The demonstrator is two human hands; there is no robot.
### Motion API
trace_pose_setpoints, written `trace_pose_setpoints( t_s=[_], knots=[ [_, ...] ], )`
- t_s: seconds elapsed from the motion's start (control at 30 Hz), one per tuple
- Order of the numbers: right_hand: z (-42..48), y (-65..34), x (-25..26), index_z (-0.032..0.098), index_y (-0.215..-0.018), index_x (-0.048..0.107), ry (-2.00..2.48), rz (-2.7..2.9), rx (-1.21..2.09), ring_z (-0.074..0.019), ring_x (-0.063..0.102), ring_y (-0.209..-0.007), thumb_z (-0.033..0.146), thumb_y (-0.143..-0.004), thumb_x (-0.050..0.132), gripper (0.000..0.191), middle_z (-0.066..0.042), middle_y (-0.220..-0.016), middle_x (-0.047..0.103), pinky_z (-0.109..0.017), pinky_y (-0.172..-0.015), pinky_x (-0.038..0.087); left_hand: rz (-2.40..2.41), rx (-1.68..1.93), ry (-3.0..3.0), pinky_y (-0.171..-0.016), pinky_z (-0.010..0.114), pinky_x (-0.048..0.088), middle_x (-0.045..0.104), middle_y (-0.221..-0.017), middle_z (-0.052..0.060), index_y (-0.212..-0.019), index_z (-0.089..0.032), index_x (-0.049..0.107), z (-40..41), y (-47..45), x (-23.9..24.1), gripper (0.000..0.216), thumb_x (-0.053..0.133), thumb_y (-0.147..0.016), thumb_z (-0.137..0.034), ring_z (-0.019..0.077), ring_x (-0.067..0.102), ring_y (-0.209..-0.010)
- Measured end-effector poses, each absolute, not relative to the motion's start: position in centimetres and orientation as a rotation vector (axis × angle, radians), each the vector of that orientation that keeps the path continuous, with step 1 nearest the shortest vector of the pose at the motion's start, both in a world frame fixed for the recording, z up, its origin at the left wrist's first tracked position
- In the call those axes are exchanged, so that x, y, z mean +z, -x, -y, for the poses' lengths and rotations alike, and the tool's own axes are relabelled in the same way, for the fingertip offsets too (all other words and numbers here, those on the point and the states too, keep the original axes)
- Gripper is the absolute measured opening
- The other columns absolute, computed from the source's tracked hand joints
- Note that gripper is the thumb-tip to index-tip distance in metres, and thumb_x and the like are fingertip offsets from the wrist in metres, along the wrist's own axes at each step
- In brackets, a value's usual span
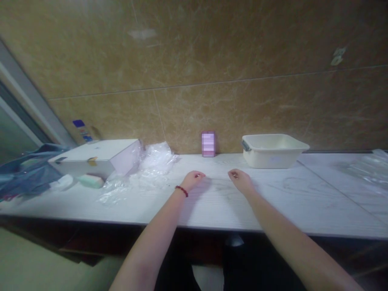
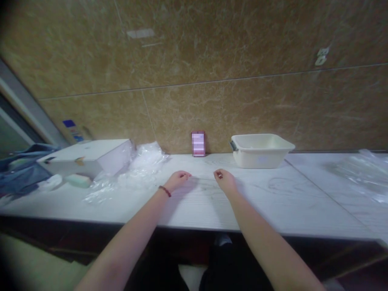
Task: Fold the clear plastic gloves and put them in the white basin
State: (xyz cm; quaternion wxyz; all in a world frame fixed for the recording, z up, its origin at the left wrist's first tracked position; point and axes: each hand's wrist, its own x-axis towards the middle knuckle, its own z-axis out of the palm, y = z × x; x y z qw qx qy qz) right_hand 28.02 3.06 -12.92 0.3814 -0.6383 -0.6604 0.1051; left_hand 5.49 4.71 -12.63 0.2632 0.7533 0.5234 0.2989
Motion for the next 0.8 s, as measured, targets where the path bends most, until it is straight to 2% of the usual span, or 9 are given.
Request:
trace_pose_setpoints(
  t_s=[0.1,0.27,0.37,0.5,0.6,0.67,0.8],
  knots=[
    [-3.1,-28.5,-13.7,0.021,-0.074,0.057,1.617,1.663,0.226,-0.0123,0.056,-0.064,0.035,-0.071,0.042,0.020,-0.001,-0.072,0.061,-0.023,-0.061,0.042,-1.510,0.817,-2.166,-0.070,0.025,0.040,0.062,-0.085,0.007,-0.083,-0.014,0.063,-4.9,-2.5,-11.9,0.030,0.042,-0.071,-0.032,0.0158,0.054,-0.075],
    [-3.2,-29.7,-14.1,0.020,-0.073,0.056,1.597,1.667,0.224,-0.0117,0.055,-0.064,0.033,-0.070,0.043,0.018,-0.001,-0.071,0.061,-0.023,-0.061,0.042,-1.838,0.737,-2.205,-0.071,0.025,0.041,0.061,-0.087,0.005,-0.092,-0.016,0.058,-5.1,5.7,-11.0,0.030,0.043,-0.069,-0.028,0.0154,0.056,-0.073],
    [-3.3,-29.7,-14.4,0.020,-0.072,0.056,1.598,1.684,0.236,-0.0115,0.055,-0.063,0.031,-0.069,0.043,0.017,-0.001,-0.070,0.061,-0.022,-0.061,0.042,-2.128,0.557,-2.211,-0.075,0.027,0.039,0.060,-0.092,0.007,-0.095,-0.015,0.056,-5.1,10.8,-10.7,0.032,0.044,-0.069,-0.028,0.0174,0.055,-0.080],
    [-3.4,-29.6,-14.5,0.021,-0.072,0.056,1.606,1.708,0.242,-0.0123,0.055,-0.062,0.033,-0.069,0.044,0.017,-0.001,-0.069,0.061,-0.023,-0.060,0.042,-2.258,0.317,-2.261,-0.086,0.030,0.031,0.052,-0.108,0.013,-0.105,-0.010,0.050,-5.2,15.3,-11.2,0.052,0.045,-0.067,-0.045,0.0231,0.045,-0.101],
    [-3.4,-29.7,-14.5,0.021,-0.072,0.056,1.617,1.717,0.251,-0.0128,0.055,-0.062,0.033,-0.069,0.044,0.017,-0.001,-0.068,0.061,-0.024,-0.060,0.042,-2.334,0.153,-2.141,-0.086,0.032,0.031,0.048,-0.113,0.016,-0.111,-0.008,0.045,-5.7,16.6,-12.1,0.065,0.044,-0.064,-0.052,0.0261,0.042,-0.105],
    [-3.3,-29.7,-14.5,0.021,-0.071,0.055,1.614,1.716,0.257,-0.0127,0.055,-0.061,0.033,-0.069,0.044,0.016,-0.001,-0.068,0.061,-0.023,-0.060,0.042,-2.398,0.137,-2.056,-0.082,0.032,0.034,0.050,-0.111,0.017,-0.110,-0.008,0.046,-6.1,16.9,-12.8,0.062,0.045,-0.064,-0.050,0.0270,0.044,-0.103],
    [-3.3,-29.8,-14.6,0.022,-0.071,0.056,1.608,1.708,0.271,-0.0127,0.055,-0.061,0.034,-0.069,0.044,0.017,0.000,-0.067,0.061,-0.023,-0.059,0.042,-2.427,0.220,-2.014,-0.077,0.029,0.037,0.058,-0.098,0.012,-0.098,-0.013,0.055,-6.7,16.9,-13.0,0.041,0.045,-0.066,-0.038,0.0235,0.051,-0.094]
  ],
)
